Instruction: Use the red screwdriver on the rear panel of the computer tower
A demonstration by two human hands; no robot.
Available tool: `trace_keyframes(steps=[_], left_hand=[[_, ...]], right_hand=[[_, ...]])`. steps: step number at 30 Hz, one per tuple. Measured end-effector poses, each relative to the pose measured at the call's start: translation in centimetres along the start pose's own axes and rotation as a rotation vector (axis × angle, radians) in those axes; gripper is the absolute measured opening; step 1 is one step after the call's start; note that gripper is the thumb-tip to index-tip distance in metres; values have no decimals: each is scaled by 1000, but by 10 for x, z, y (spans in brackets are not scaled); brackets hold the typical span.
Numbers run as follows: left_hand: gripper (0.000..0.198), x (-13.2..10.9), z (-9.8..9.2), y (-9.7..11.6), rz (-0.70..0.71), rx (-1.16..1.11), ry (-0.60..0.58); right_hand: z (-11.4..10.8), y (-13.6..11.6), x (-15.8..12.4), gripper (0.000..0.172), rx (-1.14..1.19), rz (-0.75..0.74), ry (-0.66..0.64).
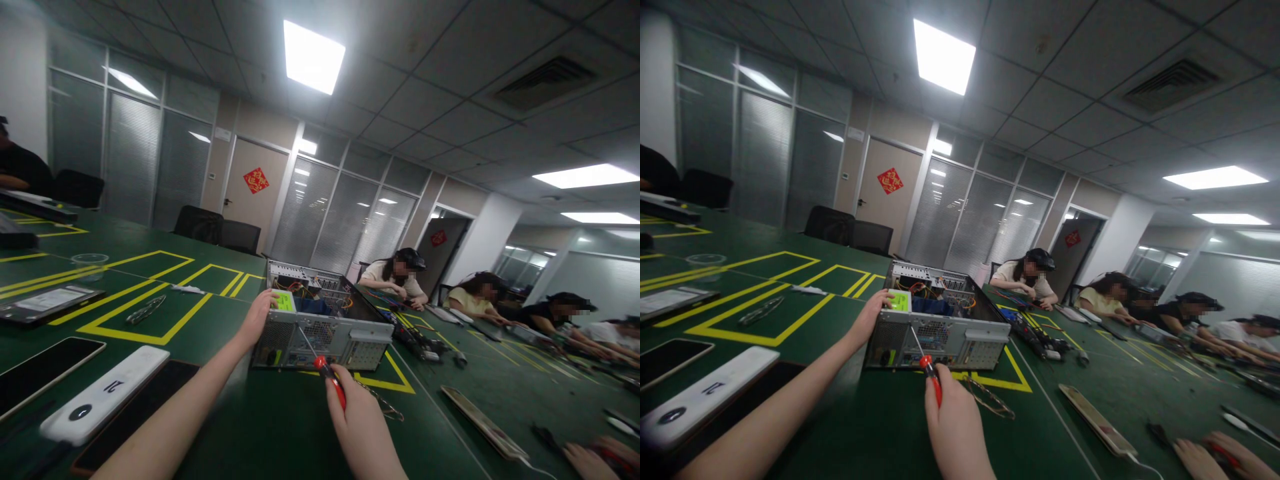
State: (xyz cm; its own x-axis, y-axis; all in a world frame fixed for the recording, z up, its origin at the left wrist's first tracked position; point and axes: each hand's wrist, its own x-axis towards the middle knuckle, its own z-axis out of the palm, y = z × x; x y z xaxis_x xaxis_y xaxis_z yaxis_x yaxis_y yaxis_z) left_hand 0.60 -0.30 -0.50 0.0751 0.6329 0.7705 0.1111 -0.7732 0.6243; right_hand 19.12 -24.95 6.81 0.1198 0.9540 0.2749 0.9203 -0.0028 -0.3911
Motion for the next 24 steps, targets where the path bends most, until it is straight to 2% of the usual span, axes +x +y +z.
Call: trace_keyframes(steps=[2, 6, 11, 18, 24], left_hand=[[40, 0, -1, 1, -5, -2, -4], [41, 0, -2, 1, 1, -4, -8], [42, 1, -1, -1, 12, -13, 4], [42, 1, 1, -3, 19, -4, 7], [41, 1, 1, -2, 20, 1, 1]], right_hand=[[-2, 0, 0, 41, 25, 10, -11], [10, 0, -4, 45, 103, -151, 74], [30, -5, -2, 50, 56, -274, 52], [39, -6, 5, 47, -33, -242, 62], [42, -4, 6, 47, -12, -216, 58]])
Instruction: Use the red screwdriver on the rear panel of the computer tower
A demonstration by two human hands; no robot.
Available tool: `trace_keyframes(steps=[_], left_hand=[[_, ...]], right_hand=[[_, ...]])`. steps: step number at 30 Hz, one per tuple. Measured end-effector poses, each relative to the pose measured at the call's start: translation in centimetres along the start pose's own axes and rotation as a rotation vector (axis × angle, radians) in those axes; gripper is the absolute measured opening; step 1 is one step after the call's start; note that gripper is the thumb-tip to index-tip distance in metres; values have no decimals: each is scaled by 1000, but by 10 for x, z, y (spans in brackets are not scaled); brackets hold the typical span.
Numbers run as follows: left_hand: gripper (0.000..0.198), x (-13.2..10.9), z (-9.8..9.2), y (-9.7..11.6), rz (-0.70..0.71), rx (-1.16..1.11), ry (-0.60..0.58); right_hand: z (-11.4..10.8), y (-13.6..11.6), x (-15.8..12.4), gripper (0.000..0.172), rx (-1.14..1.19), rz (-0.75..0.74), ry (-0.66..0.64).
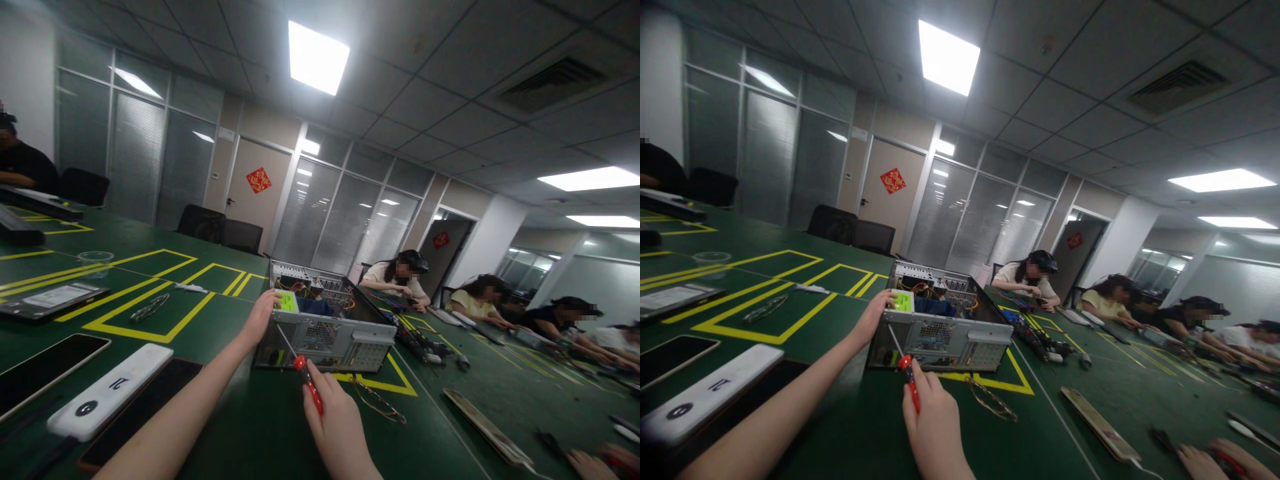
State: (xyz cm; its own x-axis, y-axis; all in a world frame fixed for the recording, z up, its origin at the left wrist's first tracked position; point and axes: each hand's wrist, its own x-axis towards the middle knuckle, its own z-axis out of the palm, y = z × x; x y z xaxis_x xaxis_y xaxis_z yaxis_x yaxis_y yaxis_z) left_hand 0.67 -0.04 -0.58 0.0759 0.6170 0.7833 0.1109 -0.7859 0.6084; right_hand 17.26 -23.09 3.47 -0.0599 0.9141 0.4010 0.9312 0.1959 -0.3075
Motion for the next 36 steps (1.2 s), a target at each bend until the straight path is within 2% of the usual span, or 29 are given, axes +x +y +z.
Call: trace_keyframes(steps=[4, 7, 8, 11, 13, 15, 18, 20, 24, 28, 30, 33, 36], left_hand=[[41, 0, -2, 2, 0, -1, -16], [41, 0, -2, 3, -4, -5, -19], [41, 0, -3, 3, -6, -5, -17], [40, 0, -3, 3, -16, -2, -16], [40, -1, -3, 4, -24, -1, -16], [39, -1, -3, 5, -25, -4, -20], [39, -1, -3, 5, -17, -1, -26], [40, 0, -3, 5, -10, 5, -14], [46, 0, -2, 4, 24, 2, -8], [46, -1, -2, 4, 28, -2, -8], [45, -1, -2, 3, 16, 0, -4], [43, -1, -1, 3, -7, 6, -3], [43, -1, -2, 4, -22, 10, -1]], right_hand=[[2, 0, -2, 50, 156, 68, -7], [9, -1, -4, 53, 556, 214, -59], [13, -1, -4, 53, 756, 306, -120], [22, -3, -4, 50, 1390, 595, -412], [24, -6, -2, 51, 1672, 639, -566], [22, -10, 2, 51, 1817, 643, -629], [17, -14, 12, 35, 1918, 735, -666], [15, -15, 21, 32, 1967, 787, -757], [14, -15, 30, 35, 1948, 737, -993], [10, -19, 24, 31, 1936, 680, -1053], [6, -19, 20, 39, 1918, 644, -1072], [4, -16, 18, 59, 1830, 530, -1093], [9, -11, 17, 70, 1789, 412, -1050]])
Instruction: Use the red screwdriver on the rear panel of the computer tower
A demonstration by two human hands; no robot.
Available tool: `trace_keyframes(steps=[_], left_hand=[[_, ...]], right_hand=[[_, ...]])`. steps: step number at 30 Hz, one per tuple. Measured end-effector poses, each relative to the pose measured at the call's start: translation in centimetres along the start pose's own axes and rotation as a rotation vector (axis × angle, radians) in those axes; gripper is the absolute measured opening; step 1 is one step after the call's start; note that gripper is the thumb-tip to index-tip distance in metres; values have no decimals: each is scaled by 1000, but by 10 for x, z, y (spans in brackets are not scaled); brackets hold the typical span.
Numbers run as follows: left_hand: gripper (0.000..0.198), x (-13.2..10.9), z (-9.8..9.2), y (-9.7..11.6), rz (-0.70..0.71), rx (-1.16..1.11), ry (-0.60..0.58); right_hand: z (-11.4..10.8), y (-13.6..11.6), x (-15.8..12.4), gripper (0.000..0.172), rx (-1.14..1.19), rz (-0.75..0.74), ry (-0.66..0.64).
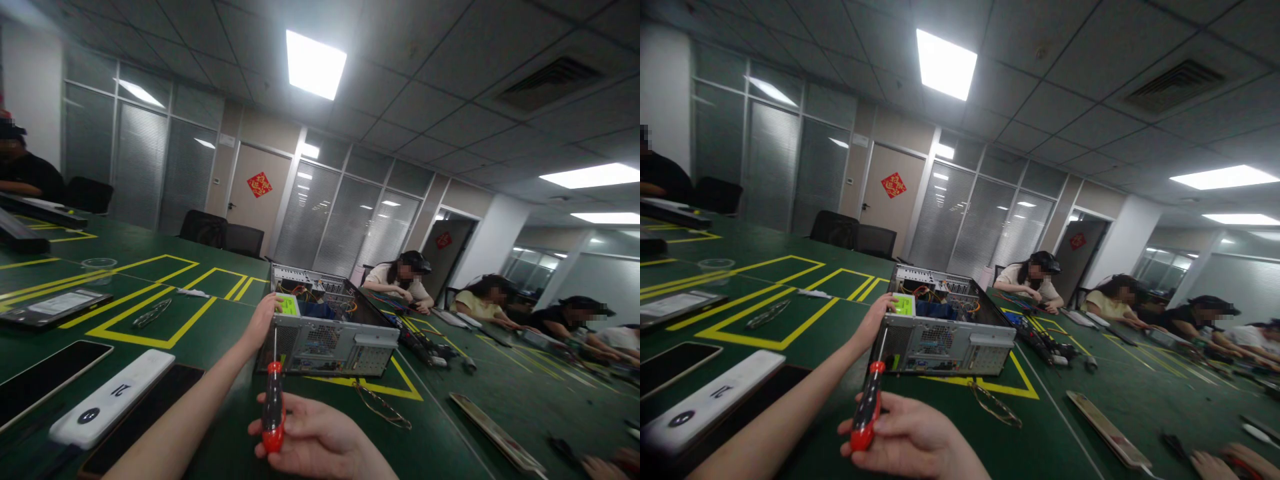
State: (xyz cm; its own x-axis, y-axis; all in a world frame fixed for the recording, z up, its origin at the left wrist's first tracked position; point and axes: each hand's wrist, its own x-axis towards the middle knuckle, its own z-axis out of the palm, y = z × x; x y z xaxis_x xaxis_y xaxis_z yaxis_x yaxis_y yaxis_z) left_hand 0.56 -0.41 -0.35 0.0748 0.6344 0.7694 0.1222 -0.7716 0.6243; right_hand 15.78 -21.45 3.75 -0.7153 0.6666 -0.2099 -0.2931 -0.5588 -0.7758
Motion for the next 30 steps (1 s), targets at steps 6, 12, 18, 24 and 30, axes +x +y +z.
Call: trace_keyframes(steps=[6, 12, 18, 24, 30], left_hand=[[40, 0, -2, 1, -5, -3, -27], [38, 0, -2, 3, -5, -6, -19], [37, 0, -1, 0, 0, -10, -6], [42, 0, 1, -5, 0, -5, -11], [42, 0, 0, -3, 8, -18, -5]], right_hand=[[-14, 13, 9, 47, 106, -43, 105], [-12, 15, 10, 26, 254, 80, 142], [11, 2, -4, 34, 245, 76, 135], [13, -3, -9, 58, 47, -57, 107], [5, 0, -5, 32, 189, -50, 180]])
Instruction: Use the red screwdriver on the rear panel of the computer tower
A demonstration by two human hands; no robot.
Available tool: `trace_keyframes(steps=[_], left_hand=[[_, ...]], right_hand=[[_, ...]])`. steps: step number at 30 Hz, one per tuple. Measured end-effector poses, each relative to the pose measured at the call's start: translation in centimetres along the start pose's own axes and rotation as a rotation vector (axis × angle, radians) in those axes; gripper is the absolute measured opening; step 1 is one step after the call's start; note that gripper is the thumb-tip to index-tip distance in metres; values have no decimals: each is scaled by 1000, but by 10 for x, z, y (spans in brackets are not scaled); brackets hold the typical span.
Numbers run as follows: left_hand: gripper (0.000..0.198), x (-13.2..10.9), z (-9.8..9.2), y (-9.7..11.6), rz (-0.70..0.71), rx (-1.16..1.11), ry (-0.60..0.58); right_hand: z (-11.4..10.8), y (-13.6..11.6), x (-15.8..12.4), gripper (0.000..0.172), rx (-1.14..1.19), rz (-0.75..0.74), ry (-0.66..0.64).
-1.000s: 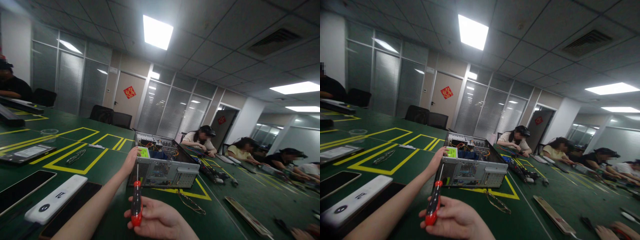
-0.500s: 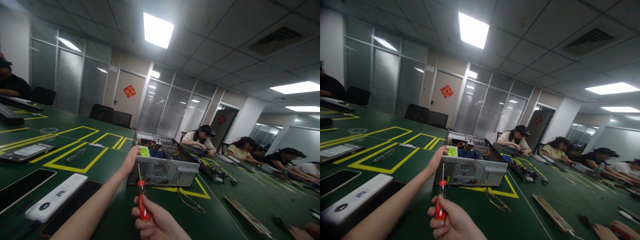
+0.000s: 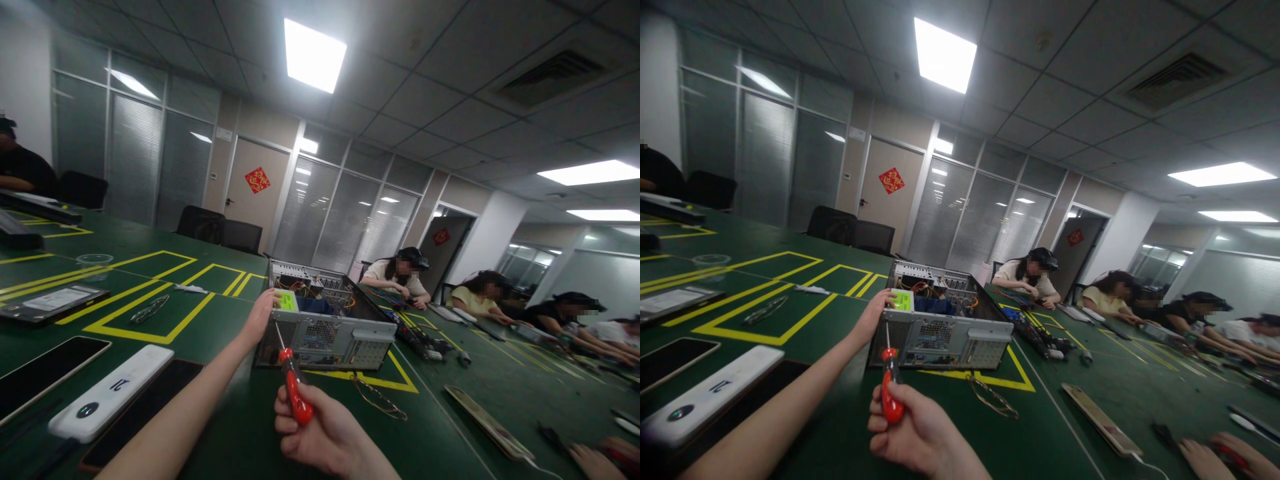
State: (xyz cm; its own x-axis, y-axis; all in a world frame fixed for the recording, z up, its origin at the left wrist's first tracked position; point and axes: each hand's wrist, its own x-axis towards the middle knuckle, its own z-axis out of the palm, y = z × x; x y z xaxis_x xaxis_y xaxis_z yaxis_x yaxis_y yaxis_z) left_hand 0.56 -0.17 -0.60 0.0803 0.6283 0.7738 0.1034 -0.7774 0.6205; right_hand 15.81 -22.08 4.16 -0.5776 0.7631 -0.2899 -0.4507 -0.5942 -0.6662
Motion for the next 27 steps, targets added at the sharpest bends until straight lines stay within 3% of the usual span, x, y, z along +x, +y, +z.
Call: trace_keyframes(steps=[4, 9, 13, 17, 27], left_hand=[[42, 0, 0, 3, -11, -5, 7], [41, 0, -3, 8, -2, 3, -10], [41, 0, -3, 7, 5, 7, -7], [41, 0, -2, 7, 6, 16, -12], [43, 0, -3, 7, 9, 22, -14]], right_hand=[[-3, -1, 0, 25, 83, 60, 17], [8, -2, -4, 36, 59, 53, -90], [13, 2, -2, 39, -29, 50, -96], [3, 7, 5, 48, -92, -15, -66], [-4, -2, 3, 21, 55, 48, 60]])
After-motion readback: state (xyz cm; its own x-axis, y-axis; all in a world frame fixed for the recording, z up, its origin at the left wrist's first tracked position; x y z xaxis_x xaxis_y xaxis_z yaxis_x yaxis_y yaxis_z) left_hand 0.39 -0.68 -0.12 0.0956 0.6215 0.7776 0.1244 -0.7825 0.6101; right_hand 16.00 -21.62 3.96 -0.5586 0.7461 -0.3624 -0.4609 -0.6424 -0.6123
